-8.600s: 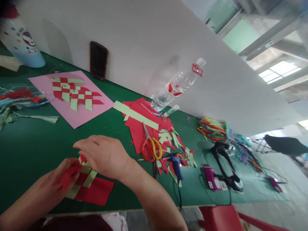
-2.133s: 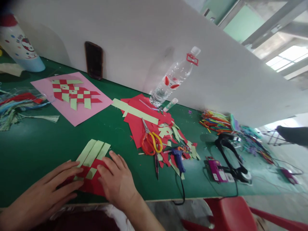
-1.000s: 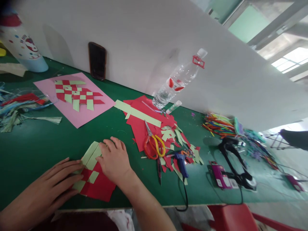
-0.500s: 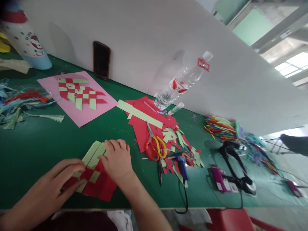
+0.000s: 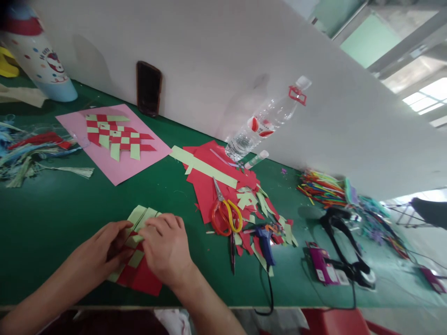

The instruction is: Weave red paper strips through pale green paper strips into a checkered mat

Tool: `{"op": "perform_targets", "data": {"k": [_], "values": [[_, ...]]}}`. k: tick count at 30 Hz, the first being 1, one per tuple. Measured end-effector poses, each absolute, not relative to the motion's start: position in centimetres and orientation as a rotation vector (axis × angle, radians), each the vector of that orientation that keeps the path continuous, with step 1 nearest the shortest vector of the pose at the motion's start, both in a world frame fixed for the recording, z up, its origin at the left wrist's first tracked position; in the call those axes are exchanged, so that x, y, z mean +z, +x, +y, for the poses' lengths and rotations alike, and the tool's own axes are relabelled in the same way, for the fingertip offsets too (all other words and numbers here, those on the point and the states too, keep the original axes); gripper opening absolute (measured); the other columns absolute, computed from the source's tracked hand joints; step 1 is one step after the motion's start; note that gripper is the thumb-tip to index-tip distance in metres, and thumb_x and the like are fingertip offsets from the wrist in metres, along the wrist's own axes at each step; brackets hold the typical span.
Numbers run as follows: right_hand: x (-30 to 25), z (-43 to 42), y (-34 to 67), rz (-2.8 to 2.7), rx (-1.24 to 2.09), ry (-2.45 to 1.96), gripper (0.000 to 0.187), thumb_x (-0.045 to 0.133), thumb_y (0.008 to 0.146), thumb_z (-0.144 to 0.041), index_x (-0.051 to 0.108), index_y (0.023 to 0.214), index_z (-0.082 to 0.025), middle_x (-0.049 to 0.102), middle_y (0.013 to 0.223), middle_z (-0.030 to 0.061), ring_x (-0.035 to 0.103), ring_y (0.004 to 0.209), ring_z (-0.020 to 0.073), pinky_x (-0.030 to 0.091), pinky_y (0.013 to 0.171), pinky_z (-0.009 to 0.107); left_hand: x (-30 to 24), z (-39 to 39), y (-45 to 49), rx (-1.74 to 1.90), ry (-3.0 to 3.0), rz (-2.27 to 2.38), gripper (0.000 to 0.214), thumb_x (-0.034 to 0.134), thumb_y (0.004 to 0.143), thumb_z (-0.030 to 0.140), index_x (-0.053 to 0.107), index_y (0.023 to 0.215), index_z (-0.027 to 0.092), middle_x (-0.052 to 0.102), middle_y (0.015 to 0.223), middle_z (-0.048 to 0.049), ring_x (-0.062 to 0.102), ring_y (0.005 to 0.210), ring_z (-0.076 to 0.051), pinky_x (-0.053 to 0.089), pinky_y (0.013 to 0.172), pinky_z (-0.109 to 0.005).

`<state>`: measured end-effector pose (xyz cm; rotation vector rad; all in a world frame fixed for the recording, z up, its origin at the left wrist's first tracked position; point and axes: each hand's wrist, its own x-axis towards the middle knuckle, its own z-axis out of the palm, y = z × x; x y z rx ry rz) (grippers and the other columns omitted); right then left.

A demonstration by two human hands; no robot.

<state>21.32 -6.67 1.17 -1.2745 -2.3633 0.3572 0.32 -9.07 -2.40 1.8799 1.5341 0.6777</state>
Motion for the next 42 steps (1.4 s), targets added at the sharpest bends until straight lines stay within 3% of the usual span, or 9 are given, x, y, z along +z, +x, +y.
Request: {"op": "perform_targets", "data": {"k": [8, 13, 20, 23, 27, 30, 34, 38, 42], "values": [[1.7, -8.4, 21.7, -2.308, 0.503, -1.151, 0.014, 0.058, 0.097, -0.014, 0.067, 0.098, -0.024, 0.080, 0.095, -0.0001, 0.069, 0.090, 0.0183, 0.045, 0.088, 0.036, -2.3, -9.3, -0.1, 0.718, 1.866, 1.502, 0.026, 0.056, 0.092, 0.033, 0.059, 0.116, 0.025, 0.071, 0.090, 0.0002, 0.072, 0.071, -0.016, 0.058, 0.061, -0.025], [1.2, -7.8, 21.5, -2.229, 0.524, -1.185, 0.007, 0.061, 0.103, -0.021, 0.068, 0.102, -0.023, 0.079, 0.093, 0.0005, 0.069, 0.088, 0.0191, 0.044, 0.085, 0.034, -2.2, -9.7, -0.4, 0.824, 1.801, 1.457, 0.023, 0.055, 0.096, 0.034, 0.059, 0.117, 0.025, 0.070, 0.093, -0.0009, 0.072, 0.075, -0.016, 0.059, 0.066, -0.025], [0.9, -7.3, 21.3, -2.232, 0.538, -1.291, 0.009, 0.064, 0.104, -0.027, 0.070, 0.109, -0.022, 0.078, 0.092, 0.0034, 0.070, 0.090, 0.0217, 0.046, 0.083, 0.035, -0.9, -10.6, -1.4, 1.053, 1.672, 1.508, 0.008, 0.054, 0.101, 0.034, 0.054, 0.102, 0.027, 0.058, 0.087, 0.0037, 0.060, 0.065, -0.011, 0.050, 0.057, -0.019], [1.1, -7.4, 21.3, -2.226, 0.551, -1.242, 0.010, 0.061, 0.104, -0.023, 0.070, 0.109, -0.023, 0.079, 0.094, 0.0033, 0.070, 0.091, 0.0208, 0.047, 0.087, 0.035, -0.6, -10.2, -1.4, 0.984, 1.819, 1.458, 0.007, 0.055, 0.100, 0.032, 0.057, 0.103, 0.026, 0.063, 0.091, 0.0020, 0.064, 0.073, -0.013, 0.054, 0.066, -0.021], [1.4, -7.8, 21.2, -2.243, 0.511, -1.091, 0.012, 0.057, 0.103, -0.018, 0.068, 0.103, -0.023, 0.079, 0.091, 0.0024, 0.069, 0.087, 0.0199, 0.047, 0.086, 0.035, -0.9, -9.3, -0.8, 0.781, 1.964, 1.343, 0.022, 0.050, 0.098, 0.023, 0.064, 0.115, 0.027, 0.071, 0.104, -0.0011, 0.073, 0.086, -0.015, 0.058, 0.074, -0.021], [1.7, -8.2, 21.5, -2.274, 0.516, -1.027, 0.010, 0.059, 0.105, -0.023, 0.067, 0.110, -0.022, 0.080, 0.097, 0.0036, 0.070, 0.091, 0.0209, 0.047, 0.087, 0.036, -1.6, -9.0, -0.4, 0.738, 2.030, 1.290, 0.023, 0.047, 0.096, 0.018, 0.068, 0.099, 0.027, 0.071, 0.096, -0.0002, 0.074, 0.080, -0.014, 0.058, 0.071, -0.020], [2.2, -8.7, 23.3, -2.285, 0.557, -1.274, 0.018, 0.070, 0.102, -0.030, 0.067, 0.118, -0.022, 0.078, 0.107, 0.0065, 0.067, 0.100, 0.0253, 0.049, 0.088, 0.039, -2.3, -9.2, -0.4, 0.810, 2.132, 1.251, 0.028, 0.044, 0.096, 0.013, 0.068, 0.092, 0.025, 0.070, 0.094, -0.0015, 0.073, 0.079, -0.012, 0.057, 0.070, -0.018], [2.5, -9.1, 24.9, -2.376, 0.575, -1.630, 0.025, 0.084, 0.091, -0.029, 0.070, 0.110, -0.022, 0.073, 0.107, 0.0073, 0.064, 0.101, 0.0294, 0.049, 0.086, 0.042, -2.5, -9.4, -0.6, 0.864, 2.205, 1.226, 0.032, 0.042, 0.096, 0.007, 0.068, 0.095, 0.024, 0.069, 0.096, -0.0019, 0.071, 0.079, -0.010, 0.055, 0.073, -0.017], [2.6, -9.0, 24.7, -2.357, 0.645, -1.766, 0.020, 0.086, 0.089, -0.025, 0.070, 0.100, -0.023, 0.073, 0.103, 0.0043, 0.062, 0.099, 0.0276, 0.046, 0.083, 0.040, -2.4, -9.1, -0.6, 0.869, 2.231, 1.213, 0.030, 0.043, 0.097, 0.007, 0.067, 0.093, 0.024, 0.068, 0.094, -0.0017, 0.070, 0.076, -0.010, 0.055, 0.071, -0.016]]}}
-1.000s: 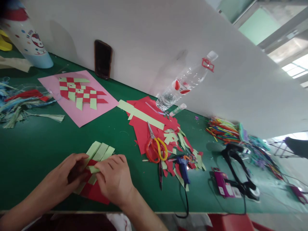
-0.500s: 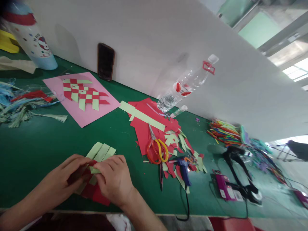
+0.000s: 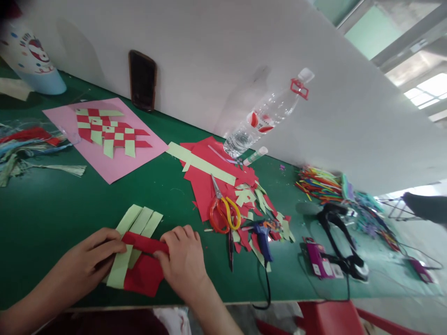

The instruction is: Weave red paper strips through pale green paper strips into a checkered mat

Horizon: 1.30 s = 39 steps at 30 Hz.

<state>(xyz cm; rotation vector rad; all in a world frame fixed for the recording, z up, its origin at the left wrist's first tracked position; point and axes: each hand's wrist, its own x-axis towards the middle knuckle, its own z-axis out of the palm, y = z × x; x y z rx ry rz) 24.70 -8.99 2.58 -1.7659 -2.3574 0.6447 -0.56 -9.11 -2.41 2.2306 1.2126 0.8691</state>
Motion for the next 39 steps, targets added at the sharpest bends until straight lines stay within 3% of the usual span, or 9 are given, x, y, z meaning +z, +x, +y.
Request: {"op": "perform_targets", "data": {"k": [9, 15, 21, 27, 31, 35, 39], "values": [[2.0, -8.7, 24.3, -2.253, 0.677, -1.694, 0.017, 0.074, 0.092, -0.009, 0.066, 0.087, -0.023, 0.073, 0.089, -0.0001, 0.063, 0.087, 0.0209, 0.041, 0.079, 0.034, -2.3, -9.0, -0.5, 0.870, 2.226, 1.214, 0.033, 0.042, 0.094, 0.006, 0.069, 0.093, 0.024, 0.070, 0.095, -0.0022, 0.072, 0.078, -0.011, 0.055, 0.070, -0.016], [3.1, -8.3, 24.2, -2.214, 0.681, -1.573, 0.017, 0.067, 0.092, -0.006, 0.063, 0.086, -0.021, 0.072, 0.097, 0.0043, 0.064, 0.093, 0.0220, 0.045, 0.083, 0.034, -1.6, -8.8, -0.3, 0.951, 2.249, 1.215, 0.033, 0.043, 0.091, 0.006, 0.070, 0.090, 0.024, 0.071, 0.090, -0.0013, 0.072, 0.073, -0.010, 0.054, 0.065, -0.015], [4.4, -6.8, 23.3, -1.844, 1.198, -1.652, 0.003, 0.066, 0.094, -0.022, 0.064, 0.093, -0.023, 0.067, 0.081, -0.0019, 0.065, 0.075, 0.0159, 0.048, 0.070, 0.027, -1.9, -8.9, -0.2, 0.933, 2.167, 1.274, 0.028, 0.046, 0.093, 0.013, 0.070, 0.097, 0.027, 0.074, 0.092, -0.0008, 0.076, 0.077, -0.014, 0.057, 0.067, -0.019], [4.8, -4.9, 21.4, -1.362, 1.688, -1.535, 0.022, 0.073, 0.088, -0.036, 0.058, 0.101, -0.024, 0.064, 0.078, -0.0063, 0.066, 0.059, 0.0108, 0.054, 0.059, 0.023, -2.7, -9.2, -0.2, 0.894, 2.013, 1.404, 0.017, 0.056, 0.094, 0.027, 0.064, 0.109, 0.025, 0.077, 0.089, -0.0017, 0.076, 0.072, -0.019, 0.057, 0.061, -0.025], [5.1, -3.3, 20.4, -1.306, 1.782, -1.533, 0.028, 0.076, 0.087, -0.038, 0.057, 0.101, -0.023, 0.064, 0.069, -0.0087, 0.063, 0.051, 0.0092, 0.052, 0.051, 0.019, -2.2, -9.3, -0.3, 0.880, 1.997, 1.388, 0.017, 0.054, 0.096, 0.030, 0.066, 0.108, 0.025, 0.075, 0.087, -0.0017, 0.075, 0.072, -0.019, 0.055, 0.058, -0.025], [5.8, -1.6, 20.0, -1.366, 1.815, -1.570, 0.018, 0.072, 0.092, -0.031, 0.059, 0.100, -0.022, 0.064, 0.066, -0.0092, 0.059, 0.046, 0.0074, 0.047, 0.046, 0.016, -1.3, -9.1, -0.3, 0.860, 2.009, 1.293, 0.021, 0.048, 0.102, 0.031, 0.068, 0.097, 0.027, 0.073, 0.089, -0.0007, 0.074, 0.074, -0.015, 0.056, 0.065, -0.022], [7.0, -0.5, 19.5, -1.574, 1.763, -1.559, 0.012, 0.074, 0.093, -0.024, 0.063, 0.097, -0.021, 0.066, 0.071, -0.0081, 0.060, 0.049, 0.0064, 0.048, 0.053, 0.018, -1.3, -8.9, -0.3, 0.861, 1.981, 1.286, 0.023, 0.048, 0.103, 0.033, 0.070, 0.095, 0.028, 0.074, 0.095, -0.0011, 0.075, 0.081, -0.015, 0.056, 0.069, -0.022]]}}
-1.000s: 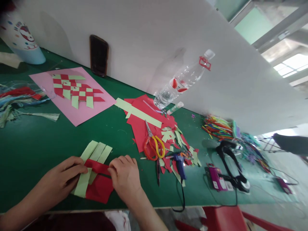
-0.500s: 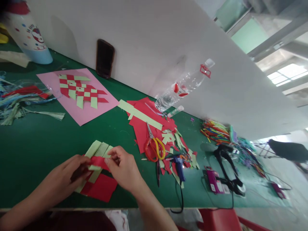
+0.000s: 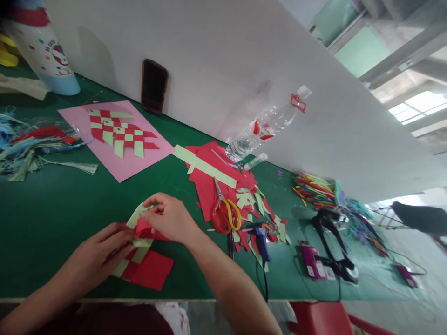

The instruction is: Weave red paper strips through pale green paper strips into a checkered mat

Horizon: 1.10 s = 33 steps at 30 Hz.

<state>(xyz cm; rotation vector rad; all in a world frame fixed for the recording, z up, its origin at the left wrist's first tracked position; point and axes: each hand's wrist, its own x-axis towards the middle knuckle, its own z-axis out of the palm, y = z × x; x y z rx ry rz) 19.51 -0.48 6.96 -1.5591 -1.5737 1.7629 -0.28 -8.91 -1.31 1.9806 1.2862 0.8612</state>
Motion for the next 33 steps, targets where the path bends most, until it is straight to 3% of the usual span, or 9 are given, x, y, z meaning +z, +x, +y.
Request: {"op": "perform_targets", "data": {"k": [9, 13, 19, 22, 24, 26, 28, 31, 33], "values": [[8.2, 0.4, 17.9, -1.859, 1.648, -1.493, 0.008, 0.075, 0.092, -0.023, 0.067, 0.095, -0.023, 0.070, 0.074, -0.0070, 0.061, 0.056, 0.0092, 0.048, 0.063, 0.023, -2.2, -8.9, 0.1, 0.820, 1.826, 1.471, 0.018, 0.054, 0.098, 0.044, 0.060, 0.100, 0.026, 0.074, 0.081, 0.0010, 0.074, 0.068, -0.020, 0.055, 0.060, -0.027], [8.3, 1.0, 17.1, -1.883, 1.672, -1.485, 0.008, 0.074, 0.093, -0.024, 0.067, 0.095, -0.022, 0.066, 0.070, -0.0078, 0.059, 0.056, 0.0087, 0.046, 0.060, 0.022, -1.4, -8.9, 0.1, 0.816, 1.760, 1.507, 0.028, 0.056, 0.095, 0.048, 0.055, 0.110, 0.025, 0.074, 0.079, 0.0007, 0.075, 0.064, -0.021, 0.053, 0.054, -0.027], [8.3, 0.7, 17.0, -1.903, 1.782, -1.384, 0.015, 0.074, 0.096, -0.033, 0.070, 0.106, -0.023, 0.070, 0.078, -0.0053, 0.058, 0.058, 0.0085, 0.047, 0.058, 0.020, -0.4, -8.6, 0.0, 0.793, 1.724, 1.534, 0.028, 0.039, 0.103, 0.048, 0.051, 0.088, 0.027, 0.066, 0.064, 0.0036, 0.064, 0.049, -0.018, 0.044, 0.047, -0.027], [8.5, 0.1, 18.7, -1.949, 1.715, -1.334, 0.040, 0.075, 0.096, -0.041, 0.066, 0.132, -0.025, 0.077, 0.108, 0.0018, 0.069, 0.080, 0.0137, 0.054, 0.071, 0.024, -0.3, -8.5, 0.0, 0.786, 1.723, 1.535, 0.032, 0.037, 0.103, 0.047, 0.055, 0.086, 0.027, 0.066, 0.065, 0.0026, 0.064, 0.051, -0.018, 0.046, 0.051, -0.028], [8.5, -0.7, 20.0, -2.056, 1.611, -1.341, 0.068, 0.082, 0.090, -0.045, 0.054, 0.150, -0.028, 0.072, 0.133, 0.0065, 0.071, 0.096, 0.0184, 0.057, 0.079, 0.029, -0.3, -8.5, 0.0, 0.779, 1.720, 1.532, 0.033, 0.037, 0.104, 0.047, 0.057, 0.085, 0.027, 0.066, 0.065, 0.0029, 0.064, 0.052, -0.018, 0.046, 0.051, -0.028], [8.1, -1.9, 20.8, -2.156, 1.527, -1.379, 0.091, 0.090, 0.081, -0.046, 0.046, 0.159, -0.029, 0.069, 0.140, 0.0071, 0.071, 0.108, 0.0226, 0.058, 0.089, 0.034, -0.4, -8.5, -0.1, 0.773, 1.718, 1.525, 0.035, 0.037, 0.104, 0.047, 0.058, 0.084, 0.027, 0.065, 0.063, 0.0037, 0.063, 0.050, -0.017, 0.045, 0.050, -0.027], [7.2, -3.2, 21.0, -2.260, 1.357, -1.392, 0.099, 0.095, 0.077, -0.045, 0.045, 0.160, -0.025, 0.071, 0.137, 0.0085, 0.069, 0.117, 0.0266, 0.057, 0.099, 0.039, -0.5, -8.6, -0.2, 0.773, 1.717, 1.525, 0.037, 0.038, 0.104, 0.050, 0.058, 0.083, 0.027, 0.064, 0.061, 0.0043, 0.062, 0.048, -0.017, 0.044, 0.050, -0.027], [5.1, -4.7, 20.8, -2.401, 1.097, -1.345, 0.079, 0.082, 0.090, -0.029, 0.045, 0.160, -0.021, 0.076, 0.124, 0.0085, 0.068, 0.121, 0.0280, 0.055, 0.105, 0.042, -0.5, -8.6, -0.2, 0.778, 1.717, 1.539, 0.038, 0.039, 0.104, 0.054, 0.059, 0.086, 0.028, 0.061, 0.059, 0.0053, 0.059, 0.046, -0.017, 0.045, 0.050, -0.028], [3.7, -5.2, 20.6, -2.408, 0.924, -1.398, 0.066, 0.068, 0.096, -0.022, 0.047, 0.158, -0.019, 0.076, 0.126, 0.0106, 0.068, 0.121, 0.0285, 0.056, 0.104, 0.042, -0.5, -8.6, -0.1, 0.780, 1.714, 1.547, 0.039, 0.038, 0.105, 0.055, 0.058, 0.087, 0.027, 0.061, 0.059, 0.0054, 0.059, 0.046, -0.017, 0.045, 0.050, -0.028]]}}
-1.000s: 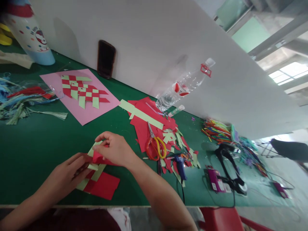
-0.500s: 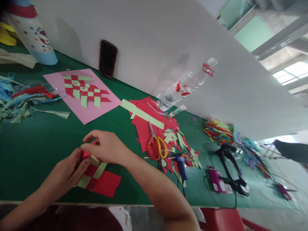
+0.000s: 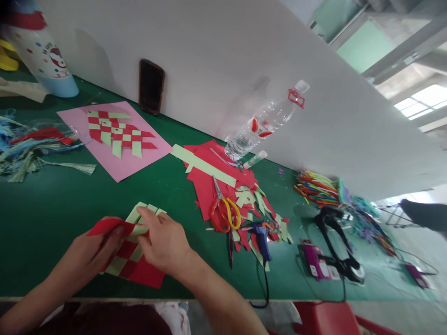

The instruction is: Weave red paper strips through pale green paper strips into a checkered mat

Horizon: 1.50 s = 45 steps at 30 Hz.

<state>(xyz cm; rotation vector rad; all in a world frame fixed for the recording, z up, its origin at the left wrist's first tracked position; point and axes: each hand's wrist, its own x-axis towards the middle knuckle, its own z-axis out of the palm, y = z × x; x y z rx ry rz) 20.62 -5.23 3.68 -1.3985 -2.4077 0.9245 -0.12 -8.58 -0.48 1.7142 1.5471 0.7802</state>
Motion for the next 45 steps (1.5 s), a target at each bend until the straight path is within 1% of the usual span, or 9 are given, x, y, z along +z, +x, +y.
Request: {"op": "perform_targets", "data": {"k": [6, 11, 14, 18, 20, 24, 30, 37, 45], "values": [[1.6, -5.2, 20.2, -2.444, 0.701, -1.603, 0.065, 0.058, 0.096, -0.021, 0.042, 0.159, -0.013, 0.077, 0.122, 0.0146, 0.074, 0.106, 0.0302, 0.060, 0.088, 0.040, -0.6, -8.9, -0.2, 0.804, 1.709, 1.550, 0.040, 0.035, 0.108, 0.052, 0.060, 0.092, 0.027, 0.066, 0.069, 0.0033, 0.065, 0.057, -0.017, 0.051, 0.056, -0.028], [1.4, -5.1, 20.2, -2.345, 0.731, -1.570, 0.066, 0.059, 0.099, -0.027, 0.038, 0.161, -0.018, 0.077, 0.122, 0.0133, 0.075, 0.099, 0.0269, 0.060, 0.088, 0.036, -0.9, -9.0, -0.4, 0.820, 1.853, 1.384, 0.024, 0.050, 0.103, 0.043, 0.066, 0.095, 0.027, 0.072, 0.089, 0.0001, 0.071, 0.077, -0.017, 0.057, 0.070, -0.027], [1.6, -4.8, 21.6, -2.219, 0.708, -1.563, 0.055, 0.054, 0.102, -0.024, 0.047, 0.156, -0.020, 0.076, 0.120, 0.0119, 0.075, 0.092, 0.0226, 0.060, 0.085, 0.032, -1.1, -9.0, -0.5, 0.781, 1.933, 1.295, 0.016, 0.057, 0.099, 0.038, 0.070, 0.101, 0.028, 0.074, 0.101, -0.0018, 0.074, 0.090, -0.018, 0.060, 0.077, -0.027], [2.2, -4.7, 24.0, -2.067, 0.531, -1.553, 0.037, 0.042, 0.108, -0.020, 0.066, 0.136, -0.019, 0.075, 0.113, 0.0130, 0.073, 0.101, 0.0232, 0.059, 0.089, 0.033, -1.4, -9.1, -0.4, 0.736, 2.039, 1.264, 0.019, 0.064, 0.094, 0.039, 0.075, 0.104, 0.028, 0.072, 0.105, -0.0045, 0.071, 0.072, -0.015, 0.057, 0.057, -0.023], [2.7, -5.0, 24.7, -2.011, 0.461, -1.519, 0.035, 0.040, 0.110, -0.021, 0.069, 0.130, -0.020, 0.075, 0.111, 0.0127, 0.072, 0.104, 0.0239, 0.058, 0.093, 0.036, -1.7, -9.2, -0.5, 0.729, 2.132, 1.225, 0.020, 0.067, 0.093, 0.039, 0.076, 0.107, 0.029, 0.072, 0.106, -0.0056, 0.072, 0.077, -0.017, 0.059, 0.062, -0.025], [3.6, -6.3, 24.2, -2.068, 0.408, -1.387, 0.029, 0.047, 0.109, -0.022, 0.071, 0.124, -0.021, 0.076, 0.109, 0.0112, 0.068, 0.105, 0.0252, 0.055, 0.095, 0.041, -2.3, -9.8, -1.0, 0.665, 2.251, 1.165, 0.028, 0.076, 0.087, 0.033, 0.073, 0.114, 0.029, 0.072, 0.113, -0.0070, 0.071, 0.102, -0.026, 0.063, 0.083, -0.036], [2.3, -7.6, 22.0, -2.402, 0.427, -1.578, 0.018, 0.064, 0.104, -0.026, 0.071, 0.120, -0.022, 0.075, 0.120, 0.0092, 0.060, 0.114, 0.0303, 0.049, 0.090, 0.045, -2.7, -10.6, -2.1, 0.527, 2.262, 1.065, 0.037, 0.075, 0.089, 0.021, 0.065, 0.123, 0.030, 0.068, 0.124, -0.0060, 0.066, 0.115, -0.025, 0.059, 0.097, -0.037], [1.9, -8.5, 21.5, -2.462, 0.546, -1.653, 0.006, 0.068, 0.102, -0.026, 0.070, 0.108, -0.023, 0.074, 0.114, 0.0053, 0.059, 0.109, 0.0284, 0.046, 0.088, 0.045, -2.9, -10.6, -2.3, 0.662, 2.342, 1.032, 0.026, 0.067, 0.093, 0.015, 0.063, 0.116, 0.028, 0.068, 0.116, -0.0040, 0.065, 0.108, -0.022, 0.056, 0.097, -0.034], [1.5, -8.3, 21.7, -2.472, 0.526, -1.545, 0.013, 0.071, 0.101, -0.028, 0.070, 0.114, -0.026, 0.073, 0.112, 0.0046, 0.058, 0.106, 0.0273, 0.043, 0.085, 0.042, -3.3, -11.2, -2.2, 0.720, 2.460, 1.108, 0.017, 0.066, 0.098, 0.023, 0.065, 0.114, 0.028, 0.066, 0.116, -0.0055, 0.061, 0.112, -0.025, 0.056, 0.097, -0.038]]}}
